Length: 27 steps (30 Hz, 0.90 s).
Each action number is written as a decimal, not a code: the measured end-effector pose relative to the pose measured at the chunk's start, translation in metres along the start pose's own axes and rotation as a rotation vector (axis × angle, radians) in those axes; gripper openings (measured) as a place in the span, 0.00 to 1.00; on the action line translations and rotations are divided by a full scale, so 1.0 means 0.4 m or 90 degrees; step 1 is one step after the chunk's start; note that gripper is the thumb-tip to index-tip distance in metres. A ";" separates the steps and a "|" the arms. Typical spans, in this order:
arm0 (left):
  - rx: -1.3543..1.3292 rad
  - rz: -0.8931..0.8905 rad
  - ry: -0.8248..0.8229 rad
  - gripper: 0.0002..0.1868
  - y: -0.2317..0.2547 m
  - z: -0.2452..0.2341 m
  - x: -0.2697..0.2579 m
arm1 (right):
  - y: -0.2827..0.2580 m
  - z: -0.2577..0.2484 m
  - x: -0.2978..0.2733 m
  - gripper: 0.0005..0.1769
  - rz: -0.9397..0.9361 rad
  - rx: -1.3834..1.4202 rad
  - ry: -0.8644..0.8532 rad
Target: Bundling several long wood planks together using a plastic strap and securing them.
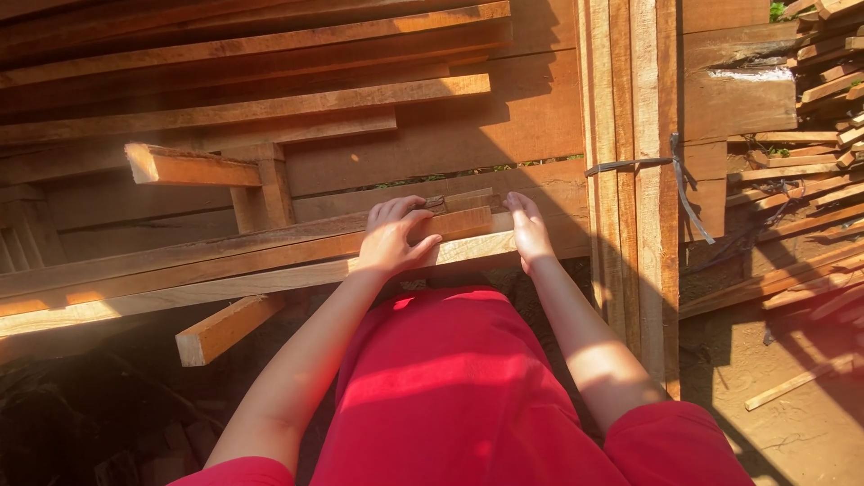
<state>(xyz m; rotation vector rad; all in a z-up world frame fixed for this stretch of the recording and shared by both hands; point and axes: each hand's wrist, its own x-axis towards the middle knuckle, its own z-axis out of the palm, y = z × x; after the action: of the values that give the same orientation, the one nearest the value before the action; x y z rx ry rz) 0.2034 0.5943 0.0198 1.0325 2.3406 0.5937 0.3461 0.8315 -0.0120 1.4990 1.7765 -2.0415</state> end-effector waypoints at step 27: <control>0.019 0.047 -0.039 0.38 0.017 -0.033 -0.020 | 0.111 -0.122 0.024 0.31 0.227 0.258 -0.113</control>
<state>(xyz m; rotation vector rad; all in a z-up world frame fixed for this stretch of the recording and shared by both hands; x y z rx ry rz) 0.2038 0.5897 0.0361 1.1380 2.2727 0.5478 0.3969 0.8595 -0.0449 1.5233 0.9846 -2.3343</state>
